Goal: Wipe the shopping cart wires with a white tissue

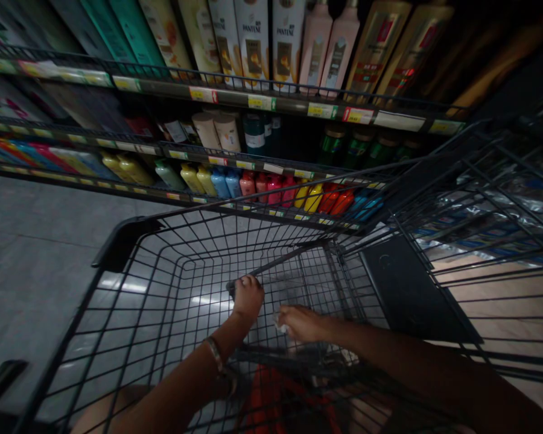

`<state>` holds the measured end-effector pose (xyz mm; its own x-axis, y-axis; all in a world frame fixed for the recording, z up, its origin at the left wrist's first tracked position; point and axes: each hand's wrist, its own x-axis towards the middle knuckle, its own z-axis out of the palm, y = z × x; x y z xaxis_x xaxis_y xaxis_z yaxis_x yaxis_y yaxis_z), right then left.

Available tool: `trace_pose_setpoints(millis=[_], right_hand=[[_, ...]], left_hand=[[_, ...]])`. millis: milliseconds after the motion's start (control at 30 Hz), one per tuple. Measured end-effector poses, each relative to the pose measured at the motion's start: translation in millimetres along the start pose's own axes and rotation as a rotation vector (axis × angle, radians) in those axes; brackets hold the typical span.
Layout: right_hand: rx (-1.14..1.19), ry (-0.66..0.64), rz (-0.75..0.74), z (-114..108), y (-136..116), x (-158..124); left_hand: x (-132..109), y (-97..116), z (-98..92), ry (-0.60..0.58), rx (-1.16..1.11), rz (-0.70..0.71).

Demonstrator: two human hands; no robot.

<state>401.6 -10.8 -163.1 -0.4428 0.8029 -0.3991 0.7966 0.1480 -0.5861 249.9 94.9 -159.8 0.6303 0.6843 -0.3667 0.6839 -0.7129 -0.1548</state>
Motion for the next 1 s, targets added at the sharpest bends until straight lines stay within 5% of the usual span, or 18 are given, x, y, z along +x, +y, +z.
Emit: trace_pose_setpoints(millis=[233, 400, 567, 867, 1000], right_hand=[[0.021, 0.349, 0.425, -68, 34, 29], [0.034, 0.383, 0.63, -58, 43, 53], [-0.002, 0.339, 0.546, -29, 32, 45], [-0.039, 0.145, 0.311, 29, 14, -10], [-0.038, 0.055, 0.183, 21, 16, -25]], left_hand=[[5, 27, 0.5, 0.013, -0.072, 0.124], [6, 26, 14.0, -0.029, -0.101, 0.081], [7, 25, 13.9, -0.08, -0.131, 0.073], [11, 25, 10.2, -0.081, -0.169, 0.053], [13, 25, 11.9, -0.082, -0.18, 0.052]])
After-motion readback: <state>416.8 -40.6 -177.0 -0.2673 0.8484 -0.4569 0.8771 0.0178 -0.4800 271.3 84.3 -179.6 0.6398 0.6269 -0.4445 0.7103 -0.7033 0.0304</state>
